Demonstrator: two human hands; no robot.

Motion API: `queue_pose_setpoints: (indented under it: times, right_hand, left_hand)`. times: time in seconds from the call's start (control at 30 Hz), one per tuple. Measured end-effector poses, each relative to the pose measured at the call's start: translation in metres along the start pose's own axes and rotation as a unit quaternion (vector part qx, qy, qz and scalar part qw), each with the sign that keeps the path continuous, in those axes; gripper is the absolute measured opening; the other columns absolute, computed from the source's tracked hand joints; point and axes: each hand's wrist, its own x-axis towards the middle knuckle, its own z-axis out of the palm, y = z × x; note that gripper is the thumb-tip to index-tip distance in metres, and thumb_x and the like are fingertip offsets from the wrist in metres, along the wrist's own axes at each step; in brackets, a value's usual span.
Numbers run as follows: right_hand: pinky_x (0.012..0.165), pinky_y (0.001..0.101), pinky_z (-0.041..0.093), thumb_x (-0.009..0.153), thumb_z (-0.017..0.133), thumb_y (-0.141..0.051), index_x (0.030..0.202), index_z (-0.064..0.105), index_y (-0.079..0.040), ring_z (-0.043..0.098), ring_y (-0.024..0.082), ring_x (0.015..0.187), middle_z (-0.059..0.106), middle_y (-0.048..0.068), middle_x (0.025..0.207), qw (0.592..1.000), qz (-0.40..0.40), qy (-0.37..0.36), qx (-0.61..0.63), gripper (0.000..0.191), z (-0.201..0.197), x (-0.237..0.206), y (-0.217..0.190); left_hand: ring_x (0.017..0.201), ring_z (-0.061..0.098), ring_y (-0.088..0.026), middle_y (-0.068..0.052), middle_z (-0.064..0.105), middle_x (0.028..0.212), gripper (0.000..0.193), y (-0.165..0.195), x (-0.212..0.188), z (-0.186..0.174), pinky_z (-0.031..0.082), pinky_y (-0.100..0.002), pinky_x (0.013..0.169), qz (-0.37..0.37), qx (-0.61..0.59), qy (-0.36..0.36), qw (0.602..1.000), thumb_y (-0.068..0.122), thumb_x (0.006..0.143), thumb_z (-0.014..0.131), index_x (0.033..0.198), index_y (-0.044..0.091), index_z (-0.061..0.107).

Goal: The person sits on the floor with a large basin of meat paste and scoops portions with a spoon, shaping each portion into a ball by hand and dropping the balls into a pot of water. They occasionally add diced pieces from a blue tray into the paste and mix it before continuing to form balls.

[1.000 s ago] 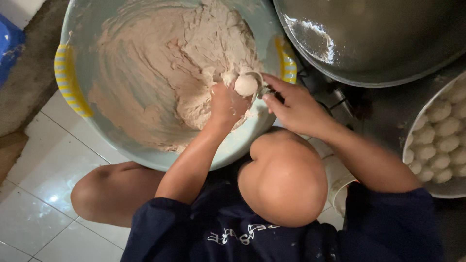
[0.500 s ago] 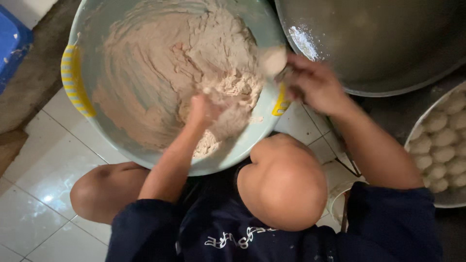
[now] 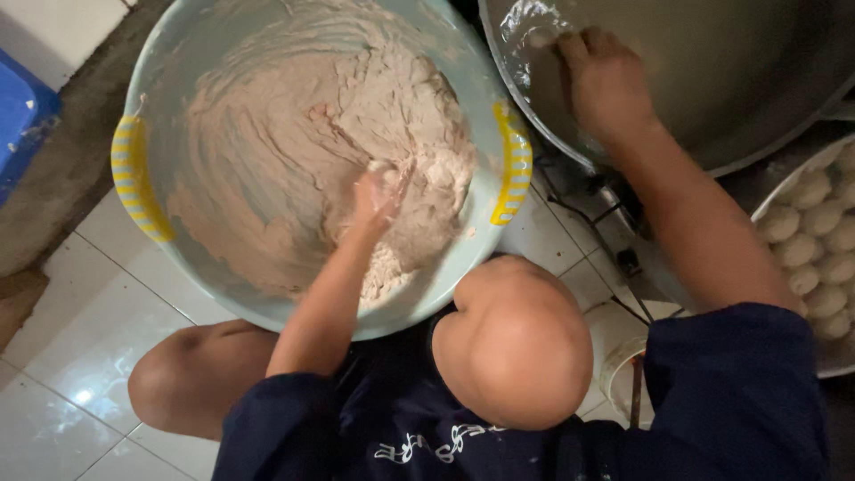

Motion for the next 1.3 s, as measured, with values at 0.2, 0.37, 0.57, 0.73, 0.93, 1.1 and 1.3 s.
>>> queue_pose_setpoints:
  times: [0.2, 0.37, 0.57, 0.73, 0.93, 1.1, 1.3]
  right_hand:
    - [0.068, 0.0491, 0.052, 0.091, 0.073, -0.006, 0.124, 0.064, -0.001, 0.066, 0.040, 0.086, 0.069, 0.022, 0.109, 0.998, 0.034, 0.029, -0.034, 0.035, -0.040, -0.005, -0.015]
    - [0.074, 0.0331, 0.055, 0.098, 0.061, 0.001, 0.126, 0.056, -0.004, 0.066, 0.020, 0.086, 0.066, 0.013, 0.099, 0.873, 0.241, -0.076, 0.417, 0.029, -0.066, -0.040, -0.084]
    - [0.076, 0.0315, 0.057, 0.099, 0.063, -0.014, 0.140, 0.056, -0.006, 0.071, 0.014, 0.085, 0.073, 0.007, 0.106, 0.851, 0.222, -0.206, 0.429, 0.042, -0.058, -0.056, -0.144]
    - [0.065, 0.0274, 0.052, 0.102, 0.059, -0.015, 0.142, 0.057, -0.004, 0.061, 0.010, 0.077, 0.068, 0.004, 0.095, 0.752, 0.244, -0.264, 0.553, 0.041, -0.044, -0.058, -0.146]
    - [0.062, 0.0262, 0.050, 0.100, 0.059, -0.007, 0.137, 0.060, -0.001, 0.062, 0.012, 0.075, 0.068, 0.005, 0.095, 0.633, 0.320, -0.245, 0.661, 0.038, -0.033, -0.071, -0.119]
    - [0.068, 0.0309, 0.053, 0.107, 0.058, -0.006, 0.138, 0.061, 0.001, 0.067, 0.017, 0.083, 0.069, 0.010, 0.107, 0.707, 0.299, -0.071, 0.637, 0.032, -0.047, -0.074, -0.055]
    - [0.079, 0.0327, 0.055, 0.110, 0.064, -0.010, 0.145, 0.064, -0.001, 0.070, 0.018, 0.092, 0.072, 0.015, 0.114, 0.899, 0.264, -0.064, 0.344, 0.036, -0.042, -0.067, 0.002]
  left_hand:
    - [0.066, 0.065, -0.035, -0.020, 0.063, 0.070, 0.035, 0.036, -0.019, 0.018, 0.047, -0.048, 0.064, 0.017, -0.022, -0.017, 0.999, 0.035, 0.104, 0.063, 0.089, 0.004, 0.069]
    - [0.067, 0.069, -0.035, -0.015, 0.072, 0.081, 0.034, 0.072, -0.047, 0.013, 0.056, -0.044, 0.064, 0.145, -0.122, 0.102, 0.976, 0.029, 0.082, 0.082, 0.099, 0.004, 0.067]
    - [0.074, 0.070, -0.042, -0.020, 0.073, 0.083, 0.033, 0.088, -0.054, 0.015, 0.056, -0.048, 0.066, 0.168, 0.008, 0.089, 0.982, 0.023, 0.076, 0.083, 0.101, 0.005, 0.071]
    - [0.078, 0.071, -0.043, -0.022, 0.072, 0.079, 0.025, 0.082, -0.058, 0.027, 0.057, -0.050, 0.069, 0.050, 0.026, 0.030, 0.998, 0.019, 0.072, 0.082, 0.093, 0.007, 0.074]
    - [0.075, 0.068, -0.046, -0.027, 0.069, 0.077, 0.029, 0.043, -0.055, 0.039, 0.056, -0.052, 0.067, 0.141, 0.103, 0.094, 0.980, 0.018, 0.060, 0.082, 0.079, -0.001, 0.071]
    - [0.070, 0.066, -0.045, -0.028, 0.062, 0.071, 0.055, 0.004, -0.049, 0.025, 0.054, -0.050, 0.064, 0.054, 0.155, 0.035, 0.986, 0.046, 0.076, 0.088, 0.075, -0.006, 0.068]
    - [0.066, 0.068, -0.039, -0.019, 0.062, 0.064, 0.043, 0.007, -0.014, -0.013, 0.051, -0.046, 0.066, -0.030, 0.114, 0.130, 0.984, 0.042, 0.093, 0.070, 0.086, 0.000, 0.074]
